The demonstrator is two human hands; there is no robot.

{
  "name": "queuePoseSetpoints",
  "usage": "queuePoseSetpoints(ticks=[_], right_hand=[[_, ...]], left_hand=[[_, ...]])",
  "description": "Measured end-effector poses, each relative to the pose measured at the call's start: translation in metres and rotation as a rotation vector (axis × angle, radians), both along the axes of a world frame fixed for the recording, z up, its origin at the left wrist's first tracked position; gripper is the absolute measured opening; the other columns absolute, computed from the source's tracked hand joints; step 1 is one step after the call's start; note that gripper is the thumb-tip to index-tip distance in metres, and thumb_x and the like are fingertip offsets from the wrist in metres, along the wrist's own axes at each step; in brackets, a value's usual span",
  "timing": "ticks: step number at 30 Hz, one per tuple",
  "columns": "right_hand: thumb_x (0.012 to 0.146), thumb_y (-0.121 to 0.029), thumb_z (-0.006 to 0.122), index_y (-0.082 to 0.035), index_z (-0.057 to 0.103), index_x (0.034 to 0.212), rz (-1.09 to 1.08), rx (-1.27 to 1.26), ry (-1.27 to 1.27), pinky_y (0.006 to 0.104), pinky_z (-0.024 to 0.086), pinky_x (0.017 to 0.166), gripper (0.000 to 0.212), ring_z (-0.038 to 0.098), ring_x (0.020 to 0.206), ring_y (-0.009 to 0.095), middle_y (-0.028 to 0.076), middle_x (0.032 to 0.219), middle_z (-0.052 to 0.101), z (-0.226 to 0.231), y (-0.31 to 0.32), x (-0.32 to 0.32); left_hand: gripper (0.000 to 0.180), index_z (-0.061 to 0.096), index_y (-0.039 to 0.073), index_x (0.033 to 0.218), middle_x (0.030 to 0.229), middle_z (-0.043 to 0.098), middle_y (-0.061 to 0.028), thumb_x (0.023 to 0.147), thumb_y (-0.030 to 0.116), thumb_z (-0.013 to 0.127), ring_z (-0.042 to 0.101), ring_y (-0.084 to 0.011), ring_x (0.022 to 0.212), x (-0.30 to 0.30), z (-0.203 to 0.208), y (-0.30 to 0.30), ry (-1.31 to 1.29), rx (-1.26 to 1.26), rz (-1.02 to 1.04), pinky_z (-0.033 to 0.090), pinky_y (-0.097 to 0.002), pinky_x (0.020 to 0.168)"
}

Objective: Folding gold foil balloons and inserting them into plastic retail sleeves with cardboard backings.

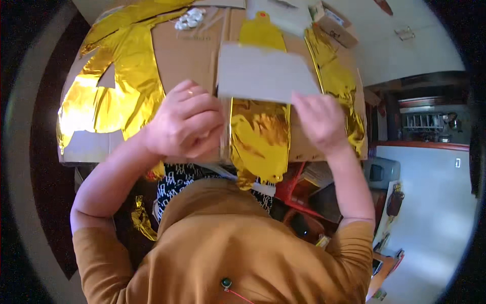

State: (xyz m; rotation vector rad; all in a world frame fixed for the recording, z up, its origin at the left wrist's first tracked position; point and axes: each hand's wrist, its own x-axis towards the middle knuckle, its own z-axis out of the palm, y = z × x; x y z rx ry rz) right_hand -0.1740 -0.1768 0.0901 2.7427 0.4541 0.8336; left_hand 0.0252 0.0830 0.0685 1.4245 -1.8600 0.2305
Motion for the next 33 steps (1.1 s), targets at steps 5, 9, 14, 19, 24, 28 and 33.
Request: queuePoseSetpoints(ticks=[5,9,14,19,24,28,33], right_hand=[[0.079,-0.005,0.062,-0.001,0.067,0.112,-0.037,0.126,0.301,0.0361,0.051,0.080,0.034,0.058,0.094,0.025,0.007,0.101,0.062,-0.043,0.024,-0.025],[0.076,0.003,0.062,-0.003,0.068,0.110,-0.047,0.382,0.420,0.0388,0.051,0.086,0.035,0.058,0.099,0.030,0.010,0.106,0.062,-0.051,0.015,-0.028],[0.074,0.011,0.057,-0.003,0.067,0.114,0.000,0.471,0.386,0.0419,0.050,0.095,0.043,0.057,0.110,0.035,0.015,0.113,0.062,-0.057,-0.015,-0.041],[0.078,0.010,0.053,-0.005,0.065,0.122,-0.099,0.408,0.398,0.0416,0.047,0.106,0.048,0.055,0.125,0.034,0.015,0.130,0.061,-0.062,-0.017,-0.057],[0.078,0.008,0.054,-0.006,0.065,0.123,-0.099,0.372,0.370,0.0416,0.047,0.106,0.048,0.056,0.123,0.032,0.013,0.133,0.060,-0.065,-0.018,-0.057],[0.082,-0.001,0.056,-0.003,0.065,0.120,-0.093,0.307,0.344,0.0414,0.048,0.103,0.040,0.057,0.121,0.032,0.014,0.129,0.062,-0.065,-0.012,-0.061],[0.075,0.008,0.056,-0.003,0.063,0.125,-0.124,0.325,0.406,0.0419,0.047,0.105,0.052,0.056,0.123,0.033,0.013,0.133,0.059,-0.061,0.007,-0.080]], left_hand=[[0.031,0.066,0.005,0.105,0.113,0.064,-0.0163,0.074,0.006,0.070,0.062,-0.0384,0.105,-0.023,-0.016,-0.008,-0.001,0.153,0.045,0.048,-0.0495,0.092],[0.038,0.064,0.004,0.117,0.124,0.061,-0.0178,0.079,0.007,0.066,0.058,-0.0395,0.118,-0.007,-0.055,-0.024,-0.083,0.297,-0.015,0.045,-0.0524,0.102],[0.040,0.063,0.006,0.120,0.130,0.059,-0.0183,0.081,0.012,0.066,0.054,-0.0392,0.125,-0.012,-0.060,-0.028,-0.158,0.293,0.051,0.038,-0.0544,0.110],[0.045,0.062,0.005,0.118,0.132,0.056,-0.0172,0.075,0.018,0.068,0.050,-0.0368,0.129,-0.050,-0.040,-0.019,-0.208,0.225,0.101,0.036,-0.0550,0.113],[0.062,0.058,0.005,0.131,0.137,0.054,-0.0151,0.075,0.027,0.072,0.049,-0.0339,0.132,-0.098,-0.058,-0.007,-0.398,0.341,0.134,0.038,-0.0533,0.111],[0.047,0.062,0.004,0.125,0.128,0.060,-0.0132,0.080,0.019,0.065,0.057,-0.0307,0.122,-0.100,-0.075,-0.004,-0.369,0.223,0.134,0.047,-0.0469,0.102],[0.036,0.067,0.002,0.111,0.115,0.066,-0.0108,0.078,0.018,0.065,0.065,-0.0270,0.108,-0.117,-0.074,0.008,-0.233,0.075,0.099,0.053,-0.0413,0.092]])
